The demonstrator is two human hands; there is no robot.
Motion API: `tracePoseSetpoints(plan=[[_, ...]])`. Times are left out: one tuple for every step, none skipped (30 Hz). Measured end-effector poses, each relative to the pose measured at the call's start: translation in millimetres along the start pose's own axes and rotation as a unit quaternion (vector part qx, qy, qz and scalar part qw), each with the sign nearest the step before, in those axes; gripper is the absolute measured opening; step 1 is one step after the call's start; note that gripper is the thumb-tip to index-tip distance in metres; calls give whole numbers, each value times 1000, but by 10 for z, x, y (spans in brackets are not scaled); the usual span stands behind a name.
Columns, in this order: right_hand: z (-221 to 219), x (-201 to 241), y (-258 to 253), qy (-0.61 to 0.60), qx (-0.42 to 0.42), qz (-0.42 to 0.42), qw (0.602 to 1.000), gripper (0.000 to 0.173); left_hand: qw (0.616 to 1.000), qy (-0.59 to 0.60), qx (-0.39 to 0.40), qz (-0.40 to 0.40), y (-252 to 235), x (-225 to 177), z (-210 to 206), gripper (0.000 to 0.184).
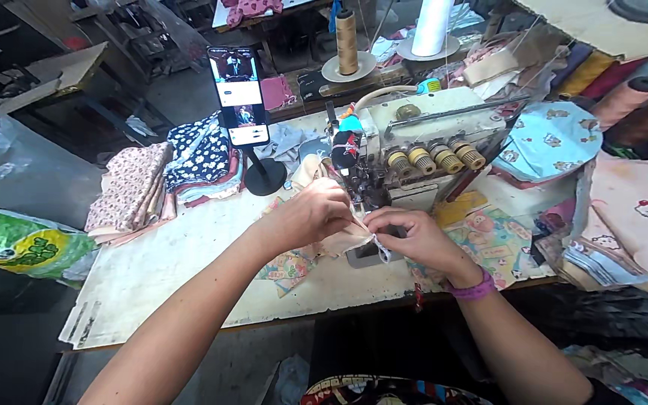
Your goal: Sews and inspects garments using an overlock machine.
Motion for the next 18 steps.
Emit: tracePoseSetpoints(plan=[[7, 0, 2, 1, -2, 0, 1000, 19, 999, 35, -7, 16, 7, 7, 36, 16], [16, 0, 2, 1, -3, 2, 1000, 23, 997, 72, -10, 35, 11, 7, 73, 15], [24, 1, 2, -3, 0, 6, 1000, 26, 993, 108, -10, 53, 9, -4, 108, 15], [31, 6, 3, -7, 6, 11, 1000, 28, 988, 136, -10, 65, 5, -27, 138, 14], [36, 16, 4, -10, 11, 17, 1000, 27, 986, 147, -11, 74, 0, -65, 163, 11], [35, 28, 4, -8, 14, 20, 1000, 25, 987, 137, -14, 81, -8, -132, 183, 10], [25, 39, 7, -1, 13, 18, 1000, 25, 991, 104, -19, 85, -17, -247, 191, 11], [13, 44, 11, 11, 4, 11, 1000, 24, 994, 62, -23, 89, -25, -411, 173, 12], [5, 43, 23, 23, -10, 4, 1000, 19, 996, 25, -26, 87, -33, -610, 111, 12], [-2, 28, 46, 34, -26, 4, 999, 14, 996, -5, -27, 81, -29, -794, -9, 11], [-10, 0, 77, 44, -42, 16, 998, 12, 997, -34, -24, 68, -12, -930, -168, 10], [-20, -31, 110, 53, -55, 38, 996, 12, 997, -57, -28, 51, 18, -994, -330, 9], [-28, -46, 141, 66, -68, 64, 994, 12, 996, -73, -32, 39, 52, -1001, -452, 9], [-35, -39, 177, 82, -77, 90, 990, 13, 996, -79, -37, 32, 83, -988, -513, 9], [-44, -10, 228, 96, -80, 117, 985, 14, 996, -73, -44, 28, 107, -979, -520, 9], [-54, 49, 289, 109, -78, 140, 981, 15, 997, -57, -56, 25, 127, -970, -494, 10], [-60, 124, 347, 117, -73, 154, 978, 16, 997, -34, -68, 27, 143, -950, -456, 11], [-64, 190, 392, 123, -70, 163, 976, 16, 996, -11, -80, 31, 157, -905, -418, 13]])
Point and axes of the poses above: each hand's wrist, its own y-axis away from the middle knuckle, its own z-axis out of the back of the hand, x = y × z, the point moved 7 cm from there along -y, towards the middle knuckle, and after that the axes turned 8 degrees about y, right-handed, at the moved point
